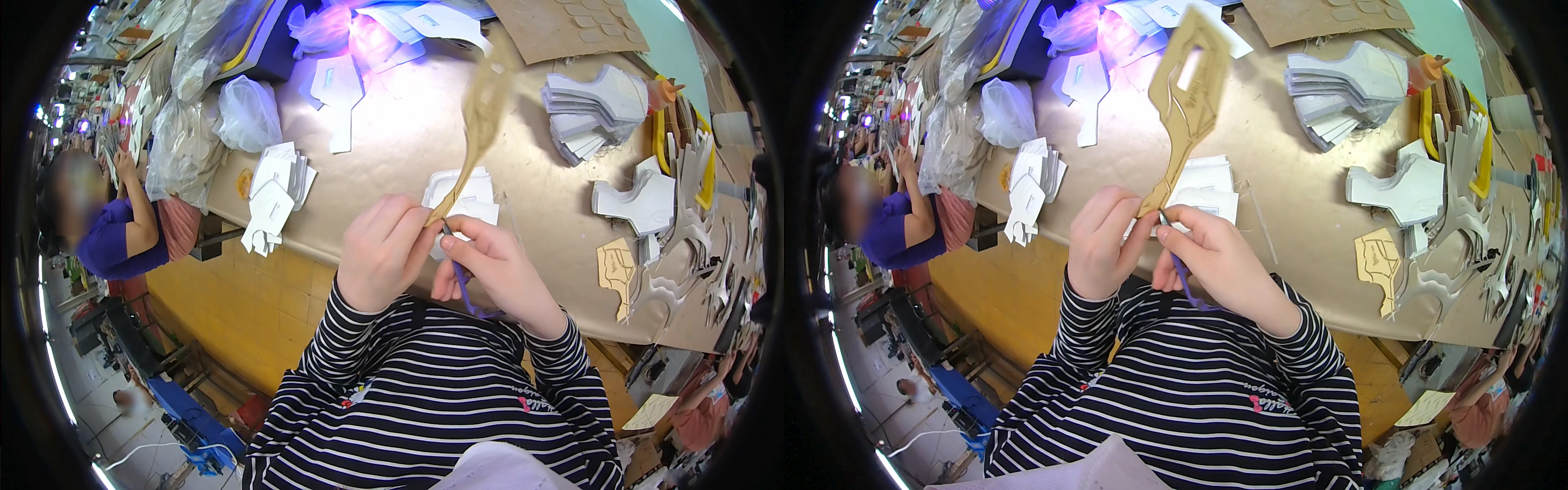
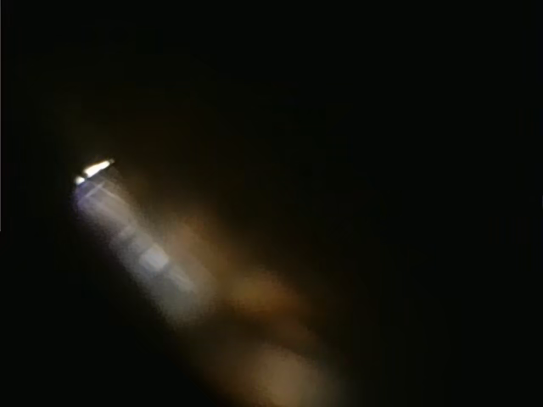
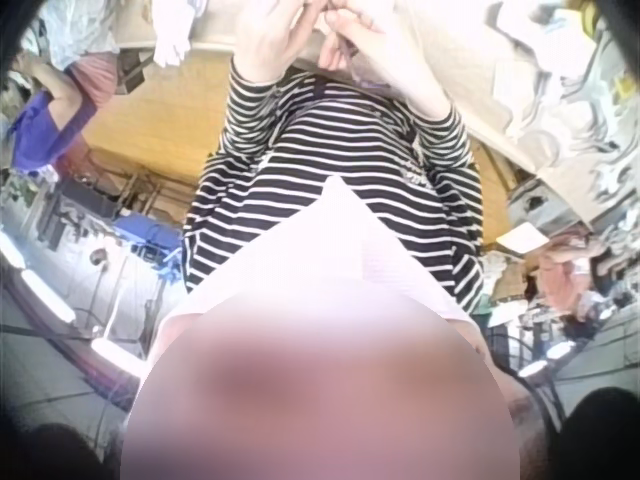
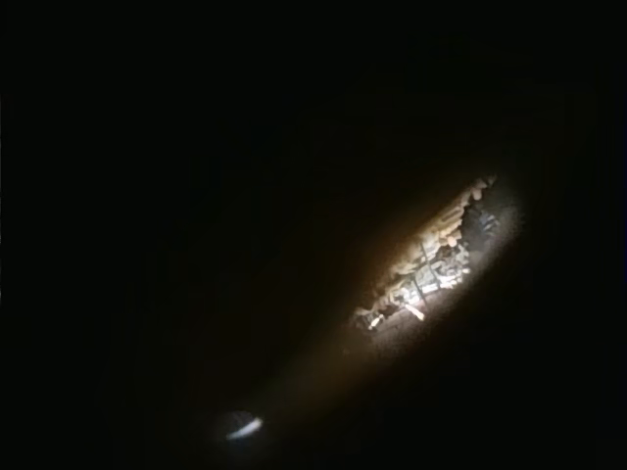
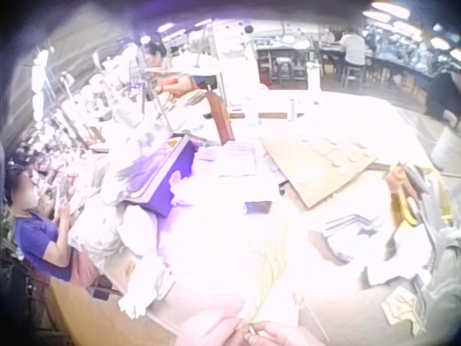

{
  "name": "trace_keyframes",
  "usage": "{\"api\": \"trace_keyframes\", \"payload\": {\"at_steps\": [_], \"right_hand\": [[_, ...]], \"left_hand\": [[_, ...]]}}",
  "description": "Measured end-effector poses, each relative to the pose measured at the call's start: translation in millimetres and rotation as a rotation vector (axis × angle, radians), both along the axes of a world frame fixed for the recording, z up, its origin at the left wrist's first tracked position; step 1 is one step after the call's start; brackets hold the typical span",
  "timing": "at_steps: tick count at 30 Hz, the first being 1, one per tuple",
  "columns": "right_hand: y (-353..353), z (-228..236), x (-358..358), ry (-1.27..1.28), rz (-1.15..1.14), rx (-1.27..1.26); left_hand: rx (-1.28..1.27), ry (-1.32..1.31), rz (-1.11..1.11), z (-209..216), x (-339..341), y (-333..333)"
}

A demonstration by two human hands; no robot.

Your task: The person uses purple scissors to cut a brown cardboard template into a smaller shape. They repeatedly trim edges and remove small pieces, then peel off a green printed layer from the cardboard. The person continues cutting and peeling the template throughout the clip.

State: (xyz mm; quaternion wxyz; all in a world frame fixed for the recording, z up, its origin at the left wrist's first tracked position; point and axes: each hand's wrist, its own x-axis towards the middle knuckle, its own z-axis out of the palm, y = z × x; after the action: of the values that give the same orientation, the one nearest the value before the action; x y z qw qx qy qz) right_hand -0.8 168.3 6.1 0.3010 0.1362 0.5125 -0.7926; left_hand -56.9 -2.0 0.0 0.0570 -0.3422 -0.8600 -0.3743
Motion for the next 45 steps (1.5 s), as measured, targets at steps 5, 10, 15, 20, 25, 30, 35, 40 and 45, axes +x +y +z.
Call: {"api": "trace_keyframes", "payload": {"at_steps": [5,10,15,20,25,30,35,40,45], "right_hand": [[-18.8,-8.4,2.8,-0.055,-0.117,-0.187],[-22.5,-9.7,4.6,-0.119,-0.131,-0.260],[-38.0,-7.9,15.3,0.183,-0.300,0.003],[-24.9,-3.6,24.8,0.277,-0.236,0.007],[2.8,3.7,20.2,0.476,0.042,0.245],[8.0,2.1,13.4,0.832,-0.017,0.412],[11.9,6.9,17.1,0.433,0.039,0.177],[6.1,7.2,19.9,0.396,-0.031,0.210],[-0.6,1.8,20.5,0.719,-0.112,0.454]], "left_hand": [[-0.060,0.051,0.007,-1.1,1.2,-14.2],[-0.047,0.103,-0.005,-0.5,2.4,-14.6],[-0.061,0.252,-0.093,12.0,5.5,-19.9],[0.126,0.139,-0.159,22.8,3.9,-19.3],[0.594,-0.890,-0.029,32.4,15.7,-13.1],[0.768,-1.287,0.035,32.5,19.5,-10.1],[0.709,-1.391,0.048,35.6,17.1,-12.2],[0.698,-1.315,0.059,32.6,16.1,-11.2],[0.762,-1.245,0.111,33.3,23.1,-8.1]]}}
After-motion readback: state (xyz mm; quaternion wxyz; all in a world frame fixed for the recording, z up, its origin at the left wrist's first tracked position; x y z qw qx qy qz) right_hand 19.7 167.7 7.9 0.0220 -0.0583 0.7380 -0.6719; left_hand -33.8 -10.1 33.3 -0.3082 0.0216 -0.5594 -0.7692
